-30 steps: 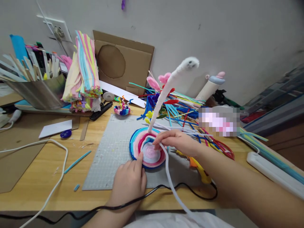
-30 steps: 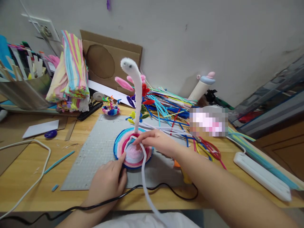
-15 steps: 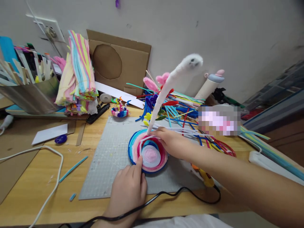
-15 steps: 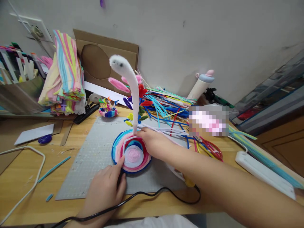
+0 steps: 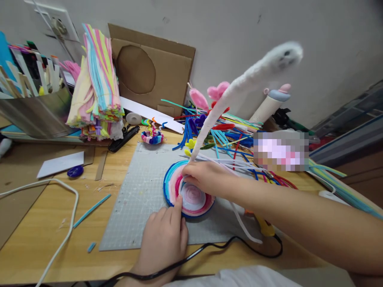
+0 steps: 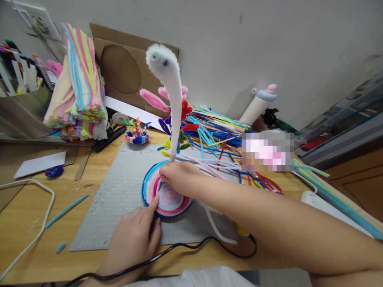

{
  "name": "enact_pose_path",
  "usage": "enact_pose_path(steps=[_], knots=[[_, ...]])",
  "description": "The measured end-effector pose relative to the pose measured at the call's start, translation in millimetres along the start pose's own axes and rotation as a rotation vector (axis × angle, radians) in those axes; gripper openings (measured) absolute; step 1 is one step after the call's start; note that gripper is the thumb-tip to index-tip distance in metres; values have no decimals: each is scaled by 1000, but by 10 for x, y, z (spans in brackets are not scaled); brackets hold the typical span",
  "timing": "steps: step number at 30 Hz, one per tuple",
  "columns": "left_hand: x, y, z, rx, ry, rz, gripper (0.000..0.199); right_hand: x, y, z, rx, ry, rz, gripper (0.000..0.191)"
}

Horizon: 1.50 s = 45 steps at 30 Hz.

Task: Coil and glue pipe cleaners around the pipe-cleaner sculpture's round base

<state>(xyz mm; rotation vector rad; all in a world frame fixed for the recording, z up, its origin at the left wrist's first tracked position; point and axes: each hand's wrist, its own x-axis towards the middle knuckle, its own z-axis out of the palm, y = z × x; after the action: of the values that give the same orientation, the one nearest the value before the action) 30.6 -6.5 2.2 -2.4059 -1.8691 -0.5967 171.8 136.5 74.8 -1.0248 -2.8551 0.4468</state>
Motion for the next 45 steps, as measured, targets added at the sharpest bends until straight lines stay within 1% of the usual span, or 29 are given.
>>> enact_pose_path(steps=[3, 6, 8, 13, 18, 20, 23, 26, 28, 30, 35, 38, 45], knots=[[-3, 5, -2, 18, -8, 2, 38, 19, 73, -34, 58, -20, -28, 11], [-11, 6, -1, 37, -18, 5, 41, 46, 178, -43, 175, -18, -120, 9], [-16, 4, -1, 45, -26, 1, 42, 66, 243, -41, 213, -17, -183, 9], [-17, 1, -4, 33, -41, -12, 43, 105, 332, -64, 102, -96, -301, 14], [-7, 7, 8, 34, -41, -21, 43, 117, 337, -64, 41, -150, -379, 20], [-7, 9, 10, 32, -35, -16, 44, 112, 326, -40, 30, -146, -372, 22], [-15, 12, 5, 31, -25, -6, 43, 100, 316, 7, 62, -99, -308, 19], [-20, 9, 0, 28, -24, 0, 43, 84, 328, 38, 166, -19, -234, 15], [-16, 5, 0, 25, -23, 3, 43, 73, 343, 40, 242, 2, -231, 16], [-9, 0, 2, 25, -22, 5, 43, 64, 356, 31, 265, -7, -243, 17], [-1, -3, 6, 26, -30, 5, 43, 37, 365, -1, 119, -59, -229, 21], [-1, -2, 7, 16, -32, 5, 43, 9, 369, -7, 76, -94, -220, 22], [-1, -2, 5, 5, -27, -9, 45, -82, 353, -47, 68, -129, -155, 26]])
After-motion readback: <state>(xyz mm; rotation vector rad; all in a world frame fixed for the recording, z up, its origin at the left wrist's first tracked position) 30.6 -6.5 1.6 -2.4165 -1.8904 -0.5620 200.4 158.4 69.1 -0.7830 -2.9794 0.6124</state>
